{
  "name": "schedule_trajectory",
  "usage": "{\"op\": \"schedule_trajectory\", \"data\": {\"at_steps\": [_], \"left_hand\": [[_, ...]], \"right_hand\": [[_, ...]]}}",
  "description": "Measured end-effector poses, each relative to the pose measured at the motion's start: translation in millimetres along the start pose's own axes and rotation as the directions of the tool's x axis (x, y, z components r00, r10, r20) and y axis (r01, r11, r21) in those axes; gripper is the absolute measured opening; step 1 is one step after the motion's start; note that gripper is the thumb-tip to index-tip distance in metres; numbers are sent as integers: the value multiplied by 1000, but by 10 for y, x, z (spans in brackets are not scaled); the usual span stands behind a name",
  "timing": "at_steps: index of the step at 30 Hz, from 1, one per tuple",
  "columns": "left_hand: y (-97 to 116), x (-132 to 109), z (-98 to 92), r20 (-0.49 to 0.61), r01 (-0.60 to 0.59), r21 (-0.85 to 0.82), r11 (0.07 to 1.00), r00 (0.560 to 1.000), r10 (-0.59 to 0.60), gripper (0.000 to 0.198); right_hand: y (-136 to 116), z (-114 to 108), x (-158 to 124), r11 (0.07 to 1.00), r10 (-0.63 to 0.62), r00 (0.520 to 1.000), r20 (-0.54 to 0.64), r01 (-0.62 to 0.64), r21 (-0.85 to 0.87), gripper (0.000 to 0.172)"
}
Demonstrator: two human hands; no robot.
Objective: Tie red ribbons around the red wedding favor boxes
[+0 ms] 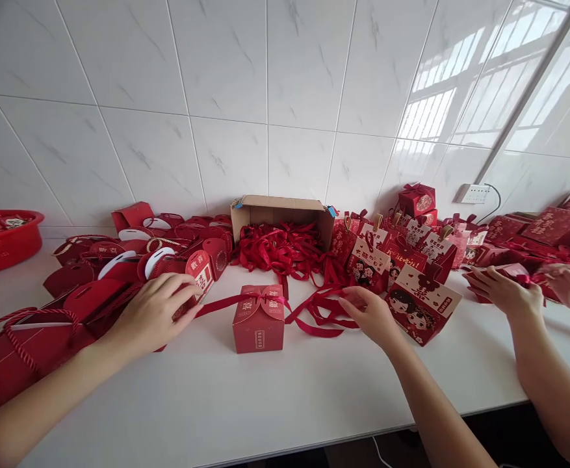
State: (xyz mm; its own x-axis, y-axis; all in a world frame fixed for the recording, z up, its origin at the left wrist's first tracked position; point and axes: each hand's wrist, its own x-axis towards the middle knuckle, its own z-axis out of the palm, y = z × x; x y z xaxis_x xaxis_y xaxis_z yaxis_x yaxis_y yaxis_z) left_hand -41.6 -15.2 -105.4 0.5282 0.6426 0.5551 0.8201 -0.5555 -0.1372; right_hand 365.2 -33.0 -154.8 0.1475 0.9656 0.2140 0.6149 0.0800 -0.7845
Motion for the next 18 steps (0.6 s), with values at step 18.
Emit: {"op": "schedule_trajectory", "data": {"at_steps": [18], "left_hand": [[660, 416, 282, 200, 204, -673, 710, 976, -91, 32]], "right_hand": [[-953, 732, 134, 794, -601, 724, 338, 588, 153, 50]]}}
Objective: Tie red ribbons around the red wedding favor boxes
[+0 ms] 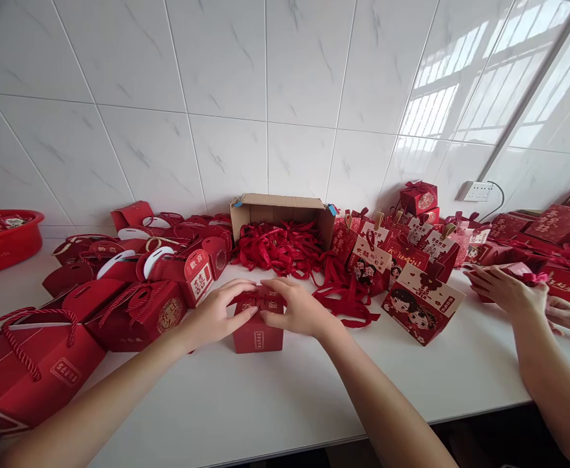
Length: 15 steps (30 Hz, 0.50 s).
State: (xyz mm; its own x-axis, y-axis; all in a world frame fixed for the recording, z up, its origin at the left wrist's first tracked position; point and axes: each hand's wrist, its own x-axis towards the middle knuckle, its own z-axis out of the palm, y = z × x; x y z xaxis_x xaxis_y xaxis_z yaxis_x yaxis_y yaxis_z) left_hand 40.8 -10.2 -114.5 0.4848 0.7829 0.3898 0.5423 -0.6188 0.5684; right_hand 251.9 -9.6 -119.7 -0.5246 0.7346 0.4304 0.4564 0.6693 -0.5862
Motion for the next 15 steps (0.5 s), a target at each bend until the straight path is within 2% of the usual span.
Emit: {"op": "schedule_trajectory", "data": {"at_steps": [11, 15], "left_hand": [[7, 6, 9, 7, 20, -70, 997, 1000, -20, 31], [-7, -11, 38, -13, 74, -140, 987, 997, -77, 32]], "right_hand": [[-14, 23, 25, 1000, 6, 999, -50, -5, 20, 41], [23, 48, -7, 997, 8, 997, -72, -2, 82, 44]]}}
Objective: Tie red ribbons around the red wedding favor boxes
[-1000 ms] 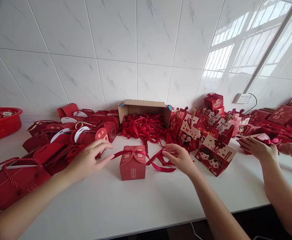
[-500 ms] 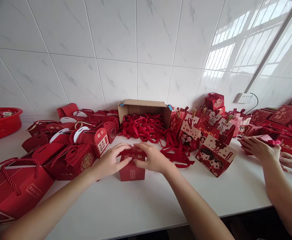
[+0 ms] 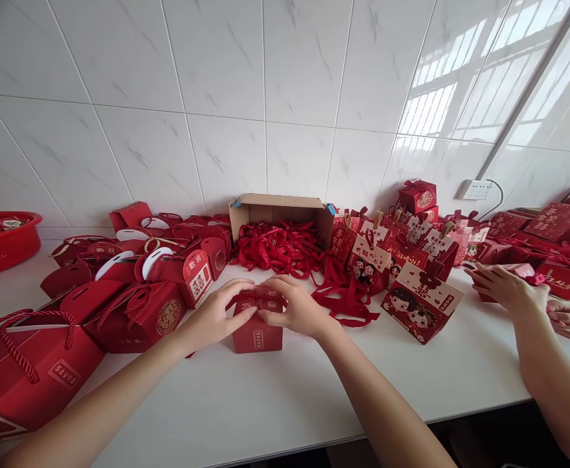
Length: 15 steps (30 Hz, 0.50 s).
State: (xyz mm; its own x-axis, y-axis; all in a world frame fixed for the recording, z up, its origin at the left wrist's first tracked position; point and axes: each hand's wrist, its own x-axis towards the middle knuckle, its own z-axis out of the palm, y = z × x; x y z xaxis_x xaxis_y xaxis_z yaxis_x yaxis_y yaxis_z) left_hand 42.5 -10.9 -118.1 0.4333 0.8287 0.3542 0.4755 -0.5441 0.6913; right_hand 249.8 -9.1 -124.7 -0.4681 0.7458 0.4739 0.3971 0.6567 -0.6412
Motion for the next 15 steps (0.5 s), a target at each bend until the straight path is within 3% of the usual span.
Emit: {"op": "schedule_trajectory", "data": {"at_steps": [4, 7, 9, 15], "left_hand": [[-107, -13, -7, -79, 148, -112, 983, 984, -157, 41], [-212, -11, -47, -94, 259, -209, 943, 954, -283, 36], [-265, -12, -70, -72, 315, -267, 911, 936, -345, 35], [-275, -31, -50, 38, 414, -391, 822, 899, -436, 44]], "right_hand": [[117, -1, -116, 976, 148, 986, -69, -135, 169, 52], [203, -43, -209, 894, 340, 936, -91, -291, 341, 47], [234, -73, -247, 840, 400, 916, -29, -354, 412, 43], [268, -27, -256, 730, 416, 900, 129, -415, 543, 41]]}}
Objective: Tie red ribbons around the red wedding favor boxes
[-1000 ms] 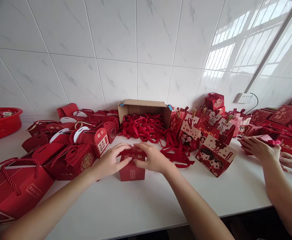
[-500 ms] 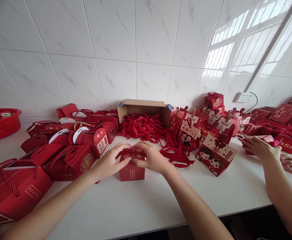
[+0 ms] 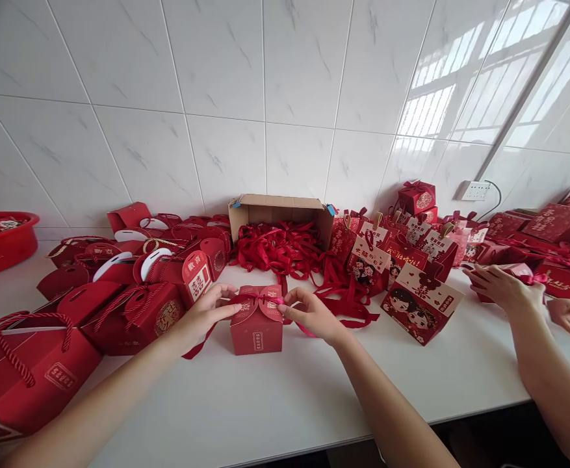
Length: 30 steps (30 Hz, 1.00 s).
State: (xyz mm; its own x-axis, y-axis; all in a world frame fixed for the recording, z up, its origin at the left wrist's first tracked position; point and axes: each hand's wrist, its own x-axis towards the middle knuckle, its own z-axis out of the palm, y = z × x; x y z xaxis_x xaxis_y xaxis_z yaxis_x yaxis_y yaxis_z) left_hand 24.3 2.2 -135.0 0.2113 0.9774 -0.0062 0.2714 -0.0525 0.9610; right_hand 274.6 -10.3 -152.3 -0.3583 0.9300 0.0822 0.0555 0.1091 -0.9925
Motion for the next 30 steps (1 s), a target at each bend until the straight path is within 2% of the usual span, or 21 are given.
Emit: {"op": "schedule_trajectory", "data": {"at_steps": [7, 11, 16, 22, 30], "left_hand": [[8, -28, 38, 63, 54, -111, 992, 997, -47, 45], [-11, -33, 26, 84, 90, -109, 990, 993, -81, 34], [-21, -57, 7, 112, 110, -74, 991, 989, -101, 37], [-35, -38, -5, 68, 71, -36, 997, 995, -68, 49], [-31, -16, -45, -6, 6, 55, 998, 1000, -6, 52]], "right_hand": [[112, 33, 36, 986, 55, 998, 33, -60, 157, 43], [122, 40, 50, 978, 101, 994, 34, -106, 179, 43], [125, 33, 42, 977, 161, 987, 18, -162, 137, 42], [105, 8, 26, 986, 155, 986, -56, -151, 75, 42], [-15, 13, -16, 990, 139, 983, -121, -142, -20, 45]]}}
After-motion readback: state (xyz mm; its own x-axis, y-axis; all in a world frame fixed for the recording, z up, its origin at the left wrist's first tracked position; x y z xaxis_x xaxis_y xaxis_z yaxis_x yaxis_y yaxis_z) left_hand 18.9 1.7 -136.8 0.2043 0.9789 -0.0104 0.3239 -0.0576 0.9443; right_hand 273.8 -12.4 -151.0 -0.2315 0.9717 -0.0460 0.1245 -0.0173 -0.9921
